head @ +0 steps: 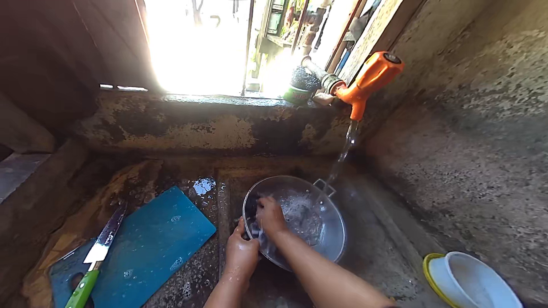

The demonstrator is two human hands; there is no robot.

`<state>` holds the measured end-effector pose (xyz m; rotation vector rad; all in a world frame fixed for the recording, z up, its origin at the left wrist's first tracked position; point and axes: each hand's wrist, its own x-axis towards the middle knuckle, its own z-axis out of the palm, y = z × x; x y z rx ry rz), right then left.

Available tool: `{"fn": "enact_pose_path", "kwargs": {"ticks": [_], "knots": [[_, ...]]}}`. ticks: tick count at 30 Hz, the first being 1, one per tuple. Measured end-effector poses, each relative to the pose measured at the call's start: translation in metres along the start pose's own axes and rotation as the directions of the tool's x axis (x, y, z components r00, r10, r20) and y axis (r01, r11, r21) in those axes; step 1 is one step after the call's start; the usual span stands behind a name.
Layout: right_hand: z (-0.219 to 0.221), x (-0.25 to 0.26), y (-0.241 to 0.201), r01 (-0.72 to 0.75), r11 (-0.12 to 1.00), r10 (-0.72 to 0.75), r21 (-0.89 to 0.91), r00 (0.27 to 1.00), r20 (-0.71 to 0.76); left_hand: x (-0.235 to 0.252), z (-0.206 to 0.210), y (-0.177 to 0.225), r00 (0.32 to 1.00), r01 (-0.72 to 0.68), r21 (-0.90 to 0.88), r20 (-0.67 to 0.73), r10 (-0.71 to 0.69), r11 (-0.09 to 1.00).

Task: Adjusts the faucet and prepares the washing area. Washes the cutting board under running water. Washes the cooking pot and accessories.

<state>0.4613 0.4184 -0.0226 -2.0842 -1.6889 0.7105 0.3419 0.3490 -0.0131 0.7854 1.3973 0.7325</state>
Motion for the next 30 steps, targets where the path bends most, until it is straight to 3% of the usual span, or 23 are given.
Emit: {"fn": "enact_pose_path", "kwargs": {"ticks": [5,9,12,15,18,20,23,25,27,30], "knots": [[-0.016,0.054,0.002,-0.148,0.989,0.147,0.007,0.972,-0.181,-0.002,0.003,0.004,1.0,0.001,-0.073,-0.02,-0.003,0.997],[0.002,0.005,-0.007,-0.009,0.996,0.01,0.084,1.0,-0.007,0.001,-0.002,0.002,0.999,-0.019,-0.008,-0.041,0.019,1.0],[-0.003,0.022,-0.009,-0.013,0.997,0.012,0.074,1.0,0.018,0.002,-0.001,-0.001,0.998,-0.007,-0.017,-0.058,0.006,1.0],[-0.019,0.062,-0.002,-0.128,0.987,0.141,0.093,0.979,-0.149,0.001,-0.002,0.001,0.999,0.003,-0.112,-0.052,-0.009,0.994],[-0.02,0.077,0.006,-0.257,0.909,0.372,0.327,0.856,-0.36,0.0,0.002,0.002,0.998,-0.011,-0.13,-0.069,0.002,0.991],[-0.013,0.078,-0.001,-0.274,0.88,0.422,0.388,0.824,-0.377,0.001,0.002,0.001,0.998,-0.013,-0.125,-0.068,0.004,0.992],[-0.002,0.047,-0.012,-0.147,0.963,0.185,0.226,0.97,-0.159,0.004,0.001,-0.002,0.997,-0.019,-0.092,-0.071,0.012,0.996],[0.005,0.024,-0.018,-0.043,0.981,0.048,0.188,0.999,-0.02,0.006,0.001,-0.003,0.996,-0.032,-0.054,-0.079,0.027,0.998],[0.008,0.019,-0.02,-0.035,0.976,0.036,0.214,0.999,0.001,0.005,0.0,-0.003,0.995,-0.041,-0.022,-0.09,0.039,0.999],[0.0,0.051,-0.014,-0.037,0.972,0.066,0.232,0.991,-0.117,0.004,-0.002,-0.001,0.995,-0.017,-0.038,-0.098,0.014,0.999]]}}
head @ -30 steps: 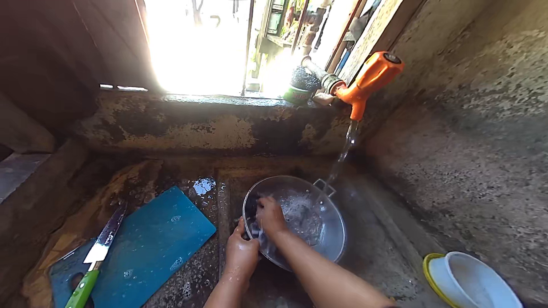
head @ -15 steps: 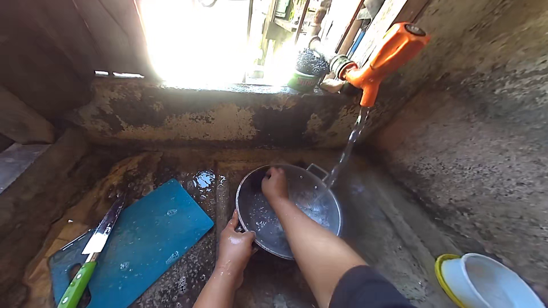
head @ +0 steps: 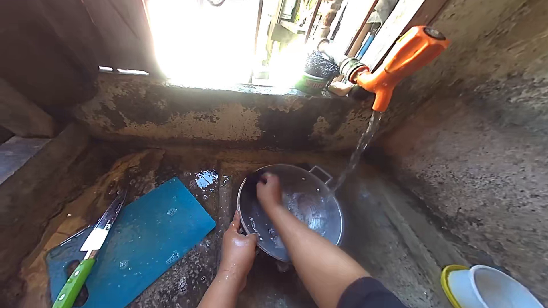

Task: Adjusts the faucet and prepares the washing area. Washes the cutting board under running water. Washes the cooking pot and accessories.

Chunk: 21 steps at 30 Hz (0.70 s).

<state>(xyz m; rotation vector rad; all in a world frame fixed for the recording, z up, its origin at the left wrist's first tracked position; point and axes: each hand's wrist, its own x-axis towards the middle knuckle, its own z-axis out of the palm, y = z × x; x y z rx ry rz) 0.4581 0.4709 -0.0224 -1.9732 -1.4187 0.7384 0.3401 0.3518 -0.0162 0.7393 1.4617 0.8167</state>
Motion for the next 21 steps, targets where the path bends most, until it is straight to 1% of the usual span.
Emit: {"fn": "enact_pose_path", "kwargs": {"ticks": [2,4,6,8,10,11,13,15,16,17,18,21], "knots": [[-0.002,0.016,0.002,-0.039,0.999,0.039,0.009,0.993,-0.113,-0.003,-0.001,0.0,1.0,0.024,-0.036,-0.008,-0.024,0.999],[-0.001,0.01,0.003,-0.075,0.995,0.083,0.059,0.986,-0.144,-0.006,0.003,-0.001,1.0,0.026,-0.038,-0.001,-0.026,0.999],[0.008,-0.007,-0.001,-0.056,0.992,0.065,0.11,0.995,-0.075,-0.005,0.002,-0.001,1.0,0.011,-0.027,-0.003,-0.011,1.0],[0.013,-0.023,-0.005,-0.015,0.994,0.013,0.106,1.0,0.018,-0.003,0.003,0.0,1.0,0.008,-0.007,-0.001,-0.008,1.0],[0.011,-0.017,-0.007,-0.002,0.997,0.0,0.083,1.0,0.03,-0.001,0.002,0.001,1.0,0.024,0.011,-0.019,-0.024,1.0],[0.008,-0.007,-0.005,-0.008,0.998,0.007,0.069,1.0,0.008,-0.001,0.001,0.0,0.999,0.035,0.007,-0.024,-0.035,0.999],[0.0,0.016,-0.002,-0.053,0.995,0.063,0.08,0.991,-0.12,-0.001,-0.001,0.002,0.999,0.042,-0.014,-0.017,-0.042,0.999],[-0.002,0.022,0.002,-0.085,0.988,0.115,0.127,0.962,-0.248,-0.003,0.002,0.002,0.999,0.045,-0.038,0.002,-0.045,0.998],[0.0,0.022,0.003,-0.094,0.981,0.14,0.168,0.949,-0.284,-0.003,0.002,0.003,0.999,0.032,-0.048,0.013,-0.032,0.998],[0.005,0.021,0.0,-0.098,0.974,0.156,0.206,0.944,-0.29,-0.002,0.002,0.003,1.0,0.023,-0.057,0.013,-0.022,0.998],[0.01,0.014,-0.002,-0.096,0.972,0.151,0.216,0.955,-0.256,-0.002,0.001,0.001,1.0,0.024,-0.065,0.014,-0.023,0.998],[0.021,-0.009,-0.009,0.029,0.984,-0.005,0.174,0.991,-0.137,0.0,0.001,0.001,1.0,0.021,-0.068,0.016,-0.02,0.997]]}}
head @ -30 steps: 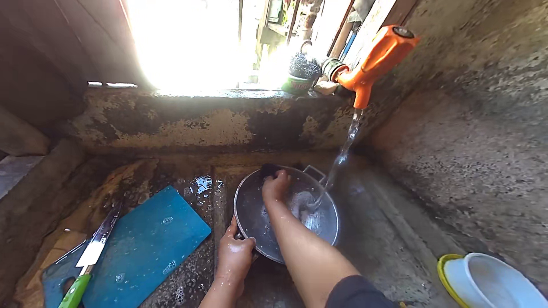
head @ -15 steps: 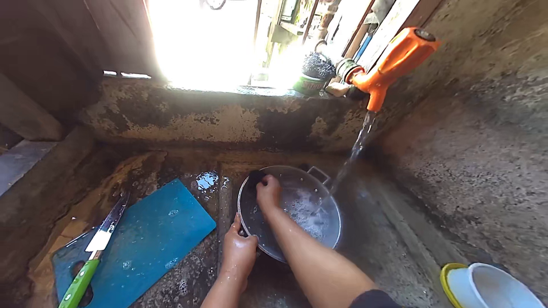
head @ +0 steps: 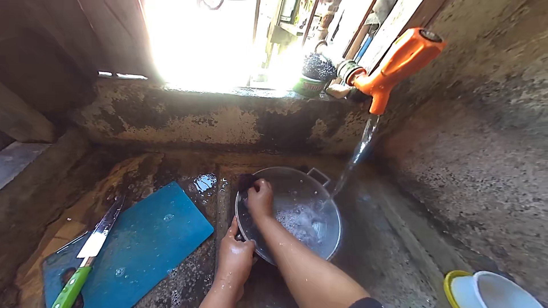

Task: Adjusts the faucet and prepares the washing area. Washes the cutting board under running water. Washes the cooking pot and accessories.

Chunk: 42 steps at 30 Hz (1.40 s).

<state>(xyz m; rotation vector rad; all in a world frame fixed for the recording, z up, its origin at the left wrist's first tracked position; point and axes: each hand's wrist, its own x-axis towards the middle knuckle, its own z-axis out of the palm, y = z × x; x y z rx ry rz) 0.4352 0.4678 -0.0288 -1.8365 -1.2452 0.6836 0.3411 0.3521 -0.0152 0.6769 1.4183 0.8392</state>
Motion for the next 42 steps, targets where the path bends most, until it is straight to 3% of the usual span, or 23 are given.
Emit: {"fn": "enact_pose_path", "kwargs": {"ticks": [3,5,7,9,12,14,17,20,22,24,26,28,30,31,33,35,38,40,42], "knots": [[-0.014,0.015,0.0,-0.002,0.991,0.007,-0.132,0.999,0.035,0.0,-0.002,-0.001,1.0,-0.001,0.016,-0.002,0.001,1.0],[-0.033,0.037,0.009,-0.129,0.987,0.114,-0.094,0.983,-0.144,-0.001,0.001,0.0,1.0,-0.026,0.004,0.009,0.026,1.0],[-0.04,0.052,0.024,-0.189,0.982,0.169,-0.007,0.895,-0.412,-0.002,0.004,0.002,0.998,-0.046,-0.012,0.031,0.046,0.999],[-0.03,0.055,0.028,-0.217,0.976,0.186,0.001,0.833,-0.521,-0.001,0.003,0.003,0.997,-0.059,0.004,0.041,0.059,0.998],[-0.011,0.023,0.022,-0.1,0.975,0.053,-0.199,0.972,-0.23,0.001,0.001,0.0,0.998,-0.043,0.035,0.056,0.041,0.998],[-0.011,0.0,0.017,0.041,0.958,-0.028,-0.284,0.998,0.05,0.003,-0.002,0.0,0.997,-0.046,0.031,0.058,0.045,0.998],[-0.035,-0.035,0.027,0.257,0.922,-0.108,-0.29,0.889,0.444,0.003,-0.003,0.0,0.998,-0.052,0.009,0.043,0.052,0.999],[-0.089,-0.06,0.043,0.357,0.871,-0.005,-0.337,0.694,0.72,0.001,-0.001,0.004,0.997,-0.072,-0.055,0.031,0.074,0.996],[-0.135,-0.08,0.051,0.401,0.783,0.122,-0.476,0.65,0.75,-0.003,-0.002,0.007,0.99,-0.144,-0.063,-0.008,0.143,0.988],[-0.177,-0.096,0.061,0.403,0.692,0.181,-0.599,0.706,0.684,-0.011,-0.003,0.011,0.954,-0.296,0.006,-0.041,0.296,0.955],[-0.215,-0.104,0.074,0.334,0.67,0.182,-0.663,0.792,0.582,-0.03,-0.002,0.02,0.887,-0.447,0.164,-0.042,0.459,0.879],[-0.257,-0.11,0.084,0.163,0.739,0.169,-0.654,0.895,0.413,-0.055,-0.004,0.029,0.787,-0.589,0.352,0.044,0.616,0.728],[-0.307,-0.119,0.095,0.035,0.799,0.051,-0.6,0.991,0.125,-0.076,-0.005,0.03,0.595,-0.742,0.481,0.151,0.789,0.468],[-0.334,-0.123,0.101,-0.004,0.815,-0.026,-0.58,0.999,-0.044,-0.082,-0.004,0.028,0.47,-0.801,0.504,0.195,0.861,0.323],[-0.383,-0.128,0.116,-0.133,0.806,-0.08,-0.577,0.941,-0.328,-0.089,0.0,0.025,0.253,-0.859,0.501,0.24,0.937,0.104],[-0.417,-0.13,0.133,-0.321,0.74,0.038,-0.591,0.898,-0.439,-0.093,0.006,0.022,0.156,-0.883,0.469,0.247,0.956,0.023],[-0.429,-0.127,0.154,-0.418,0.619,0.327,-0.665,0.907,-0.267,-0.094,0.008,0.022,0.19,-0.914,0.393,0.205,0.96,0.097],[-0.42,-0.118,0.165,-0.335,0.594,0.42,-0.731,0.905,-0.074,-0.088,0.002,0.025,0.286,-0.914,0.346,0.18,0.941,0.212],[-0.408,-0.113,0.167,-0.304,0.58,0.492,-0.756,0.87,0.027,-0.078,-0.004,0.026,0.428,-0.877,0.307,0.146,0.892,0.37]]}}
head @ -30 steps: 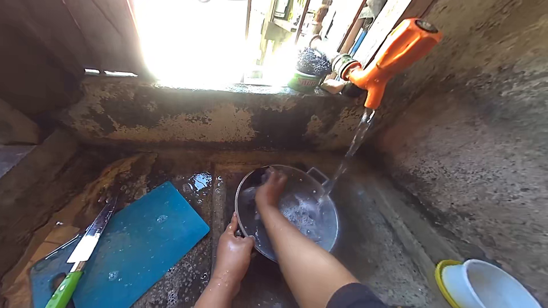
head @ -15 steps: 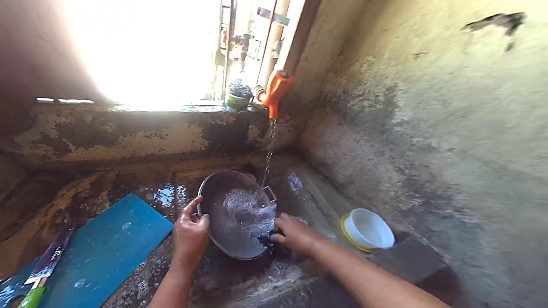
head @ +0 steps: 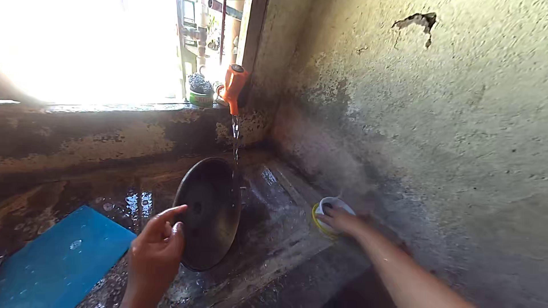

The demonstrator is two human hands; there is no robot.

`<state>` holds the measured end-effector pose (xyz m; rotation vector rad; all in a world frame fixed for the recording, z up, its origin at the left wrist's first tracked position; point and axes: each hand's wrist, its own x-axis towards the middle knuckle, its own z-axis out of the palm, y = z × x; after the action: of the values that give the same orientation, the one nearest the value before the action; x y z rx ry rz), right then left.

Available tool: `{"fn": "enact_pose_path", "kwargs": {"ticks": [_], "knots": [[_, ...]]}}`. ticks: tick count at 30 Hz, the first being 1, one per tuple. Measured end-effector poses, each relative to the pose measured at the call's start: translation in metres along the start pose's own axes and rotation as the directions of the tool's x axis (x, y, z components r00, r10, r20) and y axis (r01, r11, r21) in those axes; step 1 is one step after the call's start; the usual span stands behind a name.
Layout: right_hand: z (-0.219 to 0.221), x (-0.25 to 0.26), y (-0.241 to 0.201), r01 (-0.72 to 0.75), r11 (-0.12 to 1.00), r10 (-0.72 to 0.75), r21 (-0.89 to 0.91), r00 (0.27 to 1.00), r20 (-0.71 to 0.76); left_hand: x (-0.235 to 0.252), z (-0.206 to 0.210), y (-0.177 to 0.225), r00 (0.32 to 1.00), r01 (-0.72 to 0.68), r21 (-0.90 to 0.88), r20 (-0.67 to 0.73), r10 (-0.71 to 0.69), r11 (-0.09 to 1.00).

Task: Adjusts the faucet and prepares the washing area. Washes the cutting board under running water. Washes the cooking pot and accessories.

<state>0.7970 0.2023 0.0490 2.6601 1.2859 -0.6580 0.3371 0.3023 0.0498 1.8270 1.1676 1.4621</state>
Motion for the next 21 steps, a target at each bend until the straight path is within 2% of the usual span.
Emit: {"fn": "enact_pose_path", "kwargs": {"ticks": [2,5,7,9,11,12,13,14,15,16,17,19,21], "knots": [[0.005,0.001,-0.007,-0.02,0.998,0.021,-0.067,1.0,0.011,0.005,-0.002,-0.013,0.984,0.175,-0.068,-0.002,-0.176,0.982],[0.006,0.005,-0.004,0.02,0.997,-0.023,-0.078,0.999,-0.038,0.012,-0.005,-0.027,0.909,0.415,-0.173,0.035,-0.415,0.893],[0.003,0.005,-0.002,0.024,0.998,-0.028,-0.058,0.998,-0.059,0.012,-0.005,-0.037,0.857,0.514,-0.224,0.098,-0.505,0.828],[0.002,0.01,0.004,0.031,0.999,-0.032,-0.005,0.99,-0.141,0.012,-0.004,-0.046,0.784,0.621,-0.255,0.186,-0.593,0.741],[-0.001,0.013,0.013,0.055,0.987,-0.003,0.152,0.947,-0.321,0.011,-0.003,-0.054,0.677,0.735,-0.184,0.259,-0.689,0.653],[-0.002,0.013,0.014,0.097,0.954,0.038,0.285,0.899,-0.436,0.011,-0.002,-0.058,0.619,0.781,-0.122,0.282,-0.733,0.613],[-0.005,0.011,0.005,0.175,0.885,0.096,0.432,0.838,-0.537,0.012,-0.001,-0.061,0.58,0.807,-0.078,0.291,-0.761,0.585],[-0.008,0.006,-0.015,0.27,0.769,0.151,0.58,0.804,-0.575,0.013,0.0,-0.064,0.558,0.82,-0.052,0.287,-0.778,0.569],[-0.008,0.0,-0.038,0.354,0.641,0.15,0.681,0.812,-0.564,0.014,0.001,-0.066,0.551,0.825,-0.034,0.271,-0.789,0.564],[-0.006,-0.006,-0.063,0.419,0.537,0.074,0.732,0.841,-0.535,0.014,0.001,-0.068,0.55,0.825,-0.02,0.255,-0.795,0.564],[0.0,-0.012,-0.09,0.461,0.485,-0.045,0.743,0.862,-0.506,0.015,0.001,-0.07,0.549,0.827,-0.017,0.245,-0.799,0.563],[0.021,-0.019,-0.15,0.511,0.517,-0.294,0.687,0.86,-0.418,0.017,0.002,-0.069,0.531,0.841,-0.04,0.249,-0.81,0.539],[0.052,-0.022,-0.21,0.551,0.605,-0.543,0.575,0.814,-0.208,0.018,0.001,-0.069,0.51,0.858,-0.094,0.258,-0.82,0.504]]}}
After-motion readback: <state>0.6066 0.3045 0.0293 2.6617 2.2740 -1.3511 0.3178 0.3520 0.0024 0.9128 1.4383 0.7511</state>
